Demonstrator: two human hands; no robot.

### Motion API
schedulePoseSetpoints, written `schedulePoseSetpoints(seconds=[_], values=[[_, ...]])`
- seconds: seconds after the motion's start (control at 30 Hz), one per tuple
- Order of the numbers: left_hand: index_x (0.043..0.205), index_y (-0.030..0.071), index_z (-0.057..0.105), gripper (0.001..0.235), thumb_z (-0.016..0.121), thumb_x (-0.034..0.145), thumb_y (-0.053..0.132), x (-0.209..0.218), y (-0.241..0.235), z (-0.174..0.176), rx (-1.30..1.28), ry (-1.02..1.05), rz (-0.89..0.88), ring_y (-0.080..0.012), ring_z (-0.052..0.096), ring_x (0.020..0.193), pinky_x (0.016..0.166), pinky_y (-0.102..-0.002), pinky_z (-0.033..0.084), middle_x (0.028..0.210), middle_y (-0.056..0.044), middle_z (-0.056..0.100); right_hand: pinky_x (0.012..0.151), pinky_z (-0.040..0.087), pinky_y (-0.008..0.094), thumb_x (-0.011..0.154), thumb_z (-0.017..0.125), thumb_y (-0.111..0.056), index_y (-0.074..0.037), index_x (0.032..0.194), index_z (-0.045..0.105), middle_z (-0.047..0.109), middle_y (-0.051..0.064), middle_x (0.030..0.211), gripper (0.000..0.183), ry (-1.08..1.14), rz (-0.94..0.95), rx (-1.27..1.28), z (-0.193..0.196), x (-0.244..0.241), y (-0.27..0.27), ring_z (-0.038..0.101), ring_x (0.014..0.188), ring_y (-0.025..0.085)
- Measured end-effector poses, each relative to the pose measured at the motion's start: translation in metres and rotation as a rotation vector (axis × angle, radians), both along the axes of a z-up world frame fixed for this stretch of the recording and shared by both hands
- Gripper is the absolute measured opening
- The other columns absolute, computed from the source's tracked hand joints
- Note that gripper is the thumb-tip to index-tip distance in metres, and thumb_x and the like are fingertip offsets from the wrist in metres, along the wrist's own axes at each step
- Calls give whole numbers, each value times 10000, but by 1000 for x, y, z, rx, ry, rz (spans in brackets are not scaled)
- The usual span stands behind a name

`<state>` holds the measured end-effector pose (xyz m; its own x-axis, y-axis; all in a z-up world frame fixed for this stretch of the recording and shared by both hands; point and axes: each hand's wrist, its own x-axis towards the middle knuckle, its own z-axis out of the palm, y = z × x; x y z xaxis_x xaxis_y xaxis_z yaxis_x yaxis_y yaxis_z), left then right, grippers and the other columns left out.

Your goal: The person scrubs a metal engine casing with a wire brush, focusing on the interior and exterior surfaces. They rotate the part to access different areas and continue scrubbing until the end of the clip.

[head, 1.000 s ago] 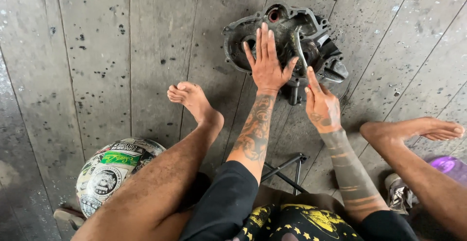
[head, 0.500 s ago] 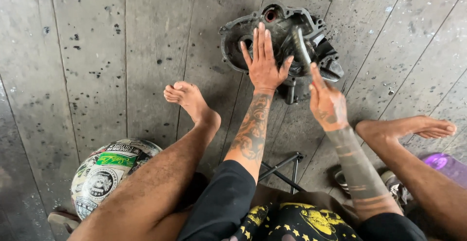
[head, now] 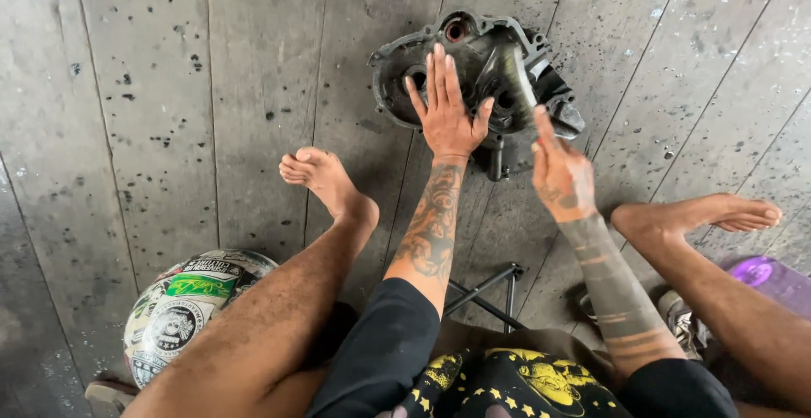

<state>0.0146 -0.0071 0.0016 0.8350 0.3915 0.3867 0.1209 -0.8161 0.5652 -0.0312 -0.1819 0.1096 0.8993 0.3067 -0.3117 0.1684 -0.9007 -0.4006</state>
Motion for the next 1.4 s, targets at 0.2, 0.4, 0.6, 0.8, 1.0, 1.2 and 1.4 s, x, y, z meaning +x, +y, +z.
schedulePoseSetpoints(seconds=[0.2,0.4,0.6,0.8,1.0,1.2,1.4], values=[[1670,91,231,864,195,1063,704,-1,0,-5,32,1,9,-296,336,1588,1313,-687,198,1721,-129,280,661,582,543,1058,486,-307,-369,1645,379,730,173,982,599,-50,89,-130,-1,-4,4,708,728,420],[1679,96,210,797,179,1106,649,4,5,4,12,-18,17,-286,307,1594,1322,-655,173,1730,-126,249,632,576,365,1125,419,-239,-258,1701,302,736,187,1027,588,19,-29,1,9,6,5,677,647,269],[1675,104,214,780,177,1106,638,3,1,2,10,-1,17,-285,311,1594,1332,-659,160,1727,-120,259,740,604,506,1124,445,-221,-197,1689,346,725,264,1096,573,-67,-40,25,-4,22,-14,712,726,403],[1670,90,214,741,227,1114,579,0,1,0,50,-19,13,-295,295,1601,1335,-674,163,1733,-130,242,697,610,553,1090,454,-285,-388,1667,370,729,202,1048,593,-77,240,-158,74,24,-36,730,758,468],[1709,115,165,736,325,1143,556,1,24,14,-210,126,53,-286,126,1694,1357,-692,-43,1797,-78,106,377,529,369,1109,388,-191,-146,1710,156,731,174,887,646,319,-157,-65,139,-32,-98,507,384,193],[1376,217,655,450,620,1013,481,38,128,-2,337,481,-78,-322,531,1153,968,-594,353,1200,-41,654,674,511,503,1093,545,-104,-45,1664,378,739,217,1010,598,-93,-238,101,118,-112,-154,664,728,388],[1144,141,693,384,760,941,460,20,172,-53,490,553,-158,-283,685,1025,899,-520,448,1026,-88,722,851,583,559,1055,615,-215,-296,1668,428,747,187,966,646,-162,-343,39,120,-116,-133,707,911,425]])
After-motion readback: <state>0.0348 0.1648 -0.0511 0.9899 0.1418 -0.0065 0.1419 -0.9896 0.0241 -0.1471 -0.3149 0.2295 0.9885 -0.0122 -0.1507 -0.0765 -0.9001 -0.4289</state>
